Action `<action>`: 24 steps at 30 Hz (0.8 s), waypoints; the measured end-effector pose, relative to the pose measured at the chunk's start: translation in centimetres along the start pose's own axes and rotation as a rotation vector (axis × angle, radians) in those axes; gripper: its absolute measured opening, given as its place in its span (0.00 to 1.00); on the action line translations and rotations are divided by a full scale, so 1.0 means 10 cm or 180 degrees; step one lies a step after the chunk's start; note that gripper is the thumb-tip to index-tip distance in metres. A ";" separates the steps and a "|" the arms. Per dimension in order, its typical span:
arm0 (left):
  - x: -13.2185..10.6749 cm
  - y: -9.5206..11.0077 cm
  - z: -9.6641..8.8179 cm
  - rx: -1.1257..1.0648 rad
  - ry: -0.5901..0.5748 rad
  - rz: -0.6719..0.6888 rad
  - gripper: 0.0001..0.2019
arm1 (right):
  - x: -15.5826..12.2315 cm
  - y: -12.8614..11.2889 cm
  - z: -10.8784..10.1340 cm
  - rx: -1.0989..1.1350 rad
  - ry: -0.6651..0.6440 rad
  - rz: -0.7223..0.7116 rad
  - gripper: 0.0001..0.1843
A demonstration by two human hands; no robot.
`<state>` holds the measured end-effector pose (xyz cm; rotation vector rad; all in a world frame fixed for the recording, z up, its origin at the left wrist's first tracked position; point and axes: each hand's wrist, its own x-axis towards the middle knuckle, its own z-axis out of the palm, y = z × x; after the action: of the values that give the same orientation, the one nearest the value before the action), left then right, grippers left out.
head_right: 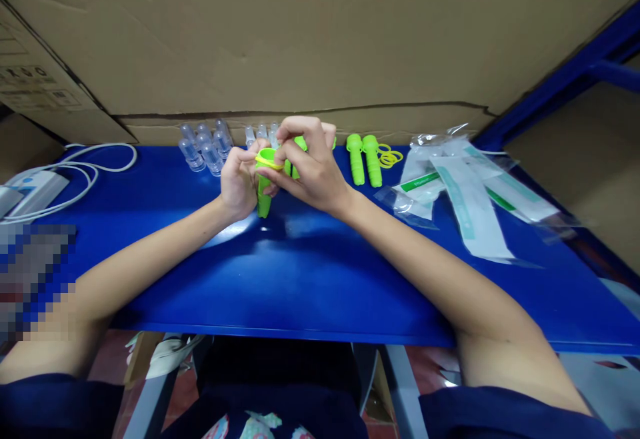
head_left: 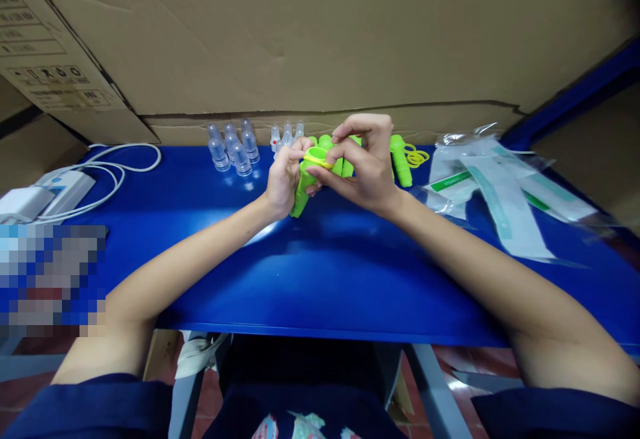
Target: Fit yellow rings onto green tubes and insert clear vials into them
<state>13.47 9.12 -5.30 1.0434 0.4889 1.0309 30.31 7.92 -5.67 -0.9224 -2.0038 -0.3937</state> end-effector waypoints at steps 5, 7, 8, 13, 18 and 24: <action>-0.02 0.07 0.07 -0.0439 0.0208 -0.0165 0.15 | 0.01 0.07 0.02 -0.0092 -0.0069 0.0219 0.23; -0.02 0.09 0.08 -0.0596 0.0350 -0.0253 0.16 | 0.01 0.06 0.04 -0.0071 0.0083 0.0146 0.24; -0.02 0.10 0.09 -0.0625 0.0414 -0.0269 0.16 | 0.01 0.05 0.05 -0.0060 0.0185 0.0078 0.25; -0.02 0.10 0.11 -0.0436 0.0579 -0.0187 0.19 | -0.01 0.00 0.09 -0.0045 0.0318 -0.0040 0.27; -0.02 0.08 0.08 -0.0214 0.0532 -0.0243 0.24 | -0.07 0.05 0.14 -0.0115 0.0094 -0.0112 0.25; -0.01 0.03 0.04 -0.0158 0.0467 -0.0202 0.24 | -0.03 0.03 0.11 0.0022 0.0142 -0.0522 0.20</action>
<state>13.62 8.86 -4.87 0.9069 0.6090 1.0624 30.02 8.61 -6.58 -0.7407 -2.0450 -0.4935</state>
